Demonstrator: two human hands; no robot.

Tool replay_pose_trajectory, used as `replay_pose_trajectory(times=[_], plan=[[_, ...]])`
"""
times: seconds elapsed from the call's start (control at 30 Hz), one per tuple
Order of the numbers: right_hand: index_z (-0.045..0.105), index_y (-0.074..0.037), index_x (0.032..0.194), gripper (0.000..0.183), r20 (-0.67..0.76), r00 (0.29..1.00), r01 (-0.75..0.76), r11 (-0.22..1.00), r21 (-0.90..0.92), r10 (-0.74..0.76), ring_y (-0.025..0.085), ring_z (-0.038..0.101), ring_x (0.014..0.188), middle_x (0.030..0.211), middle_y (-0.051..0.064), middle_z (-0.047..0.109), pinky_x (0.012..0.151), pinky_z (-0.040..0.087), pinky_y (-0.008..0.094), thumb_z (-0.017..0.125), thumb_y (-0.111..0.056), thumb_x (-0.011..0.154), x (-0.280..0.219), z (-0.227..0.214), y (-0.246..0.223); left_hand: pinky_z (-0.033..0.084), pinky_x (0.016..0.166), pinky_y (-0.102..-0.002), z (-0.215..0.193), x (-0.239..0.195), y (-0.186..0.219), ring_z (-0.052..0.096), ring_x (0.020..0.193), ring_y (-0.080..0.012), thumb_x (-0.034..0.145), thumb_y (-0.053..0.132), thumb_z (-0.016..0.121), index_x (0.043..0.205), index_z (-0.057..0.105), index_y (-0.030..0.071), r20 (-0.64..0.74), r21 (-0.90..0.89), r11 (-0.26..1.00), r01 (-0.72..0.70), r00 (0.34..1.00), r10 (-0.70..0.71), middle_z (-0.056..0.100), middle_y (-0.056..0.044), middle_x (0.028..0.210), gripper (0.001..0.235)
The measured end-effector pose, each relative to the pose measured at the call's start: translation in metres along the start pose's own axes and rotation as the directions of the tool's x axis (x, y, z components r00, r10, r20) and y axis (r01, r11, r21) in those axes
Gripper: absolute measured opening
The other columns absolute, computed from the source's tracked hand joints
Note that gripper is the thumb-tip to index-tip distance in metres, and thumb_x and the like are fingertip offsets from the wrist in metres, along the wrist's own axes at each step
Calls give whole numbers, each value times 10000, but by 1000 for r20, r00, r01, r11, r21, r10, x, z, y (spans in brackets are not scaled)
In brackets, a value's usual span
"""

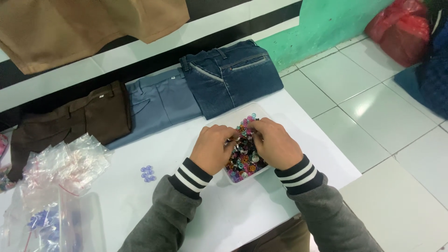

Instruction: Picking up small colorful beads from a tray and placing them into small plastic bags

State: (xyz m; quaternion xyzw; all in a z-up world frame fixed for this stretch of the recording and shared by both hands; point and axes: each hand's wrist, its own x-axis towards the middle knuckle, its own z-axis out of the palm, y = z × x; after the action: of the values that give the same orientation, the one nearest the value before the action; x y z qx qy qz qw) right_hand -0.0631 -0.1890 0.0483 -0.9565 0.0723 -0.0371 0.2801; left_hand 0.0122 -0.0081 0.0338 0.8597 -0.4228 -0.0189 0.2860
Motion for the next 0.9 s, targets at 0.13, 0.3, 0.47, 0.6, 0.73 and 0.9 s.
replay_pose_trajectory(times=[0.13,0.3,0.47,0.6,0.73,0.9], plan=[[699,-30,1212,316,27,999,19,1000,10,-19,334,716,1026,1070,163,710,828,605,402,574,-37,921,-1,-4,-5,398,1003,-413,6,-5,-7,660,998,-276,908,79,675,1073,705,139,-153,-92,996,-14,988,-1,750,-47,903,178],[779,-68,1072,276,224,968,128,990,-64,-111,399,661,1130,1148,185,709,918,570,495,713,-195,836,-9,-19,-33,288,1008,-439,16,-15,-16,573,1042,-212,930,157,668,1026,702,206,-464,-14,997,71,883,-70,729,23,872,113],[753,-133,1186,437,315,949,69,978,-196,-4,331,616,1213,1251,120,650,950,568,449,791,-285,778,3,-8,-27,281,1006,-429,26,-16,-27,564,1018,-188,913,174,692,998,741,255,-478,-127,988,85,868,-136,736,62,861,127],[710,-127,1264,435,198,980,4,978,-209,38,334,653,1163,1247,116,615,907,589,426,750,-197,837,5,-1,-18,274,1001,-423,25,-16,-26,554,1006,-184,929,177,680,999,762,263,-459,-179,982,67,877,-144,740,61,861,138],[709,-132,1262,391,122,992,43,981,-190,-20,359,656,1166,1249,131,579,892,601,423,704,-163,872,8,2,-20,294,981,-423,25,-16,-26,561,1016,-210,931,172,677,996,767,252,-459,-184,982,52,878,-132,754,42,905,137],[776,-136,1114,251,162,984,116,946,-303,-69,240,687,983,1034,103,668,777,609,305,669,-156,887,27,22,-28,328,959,-411,26,-14,-28,556,1037,-217,896,121,702,1063,738,199,-423,-234,968,92,887,-187,752,15,908,188]])
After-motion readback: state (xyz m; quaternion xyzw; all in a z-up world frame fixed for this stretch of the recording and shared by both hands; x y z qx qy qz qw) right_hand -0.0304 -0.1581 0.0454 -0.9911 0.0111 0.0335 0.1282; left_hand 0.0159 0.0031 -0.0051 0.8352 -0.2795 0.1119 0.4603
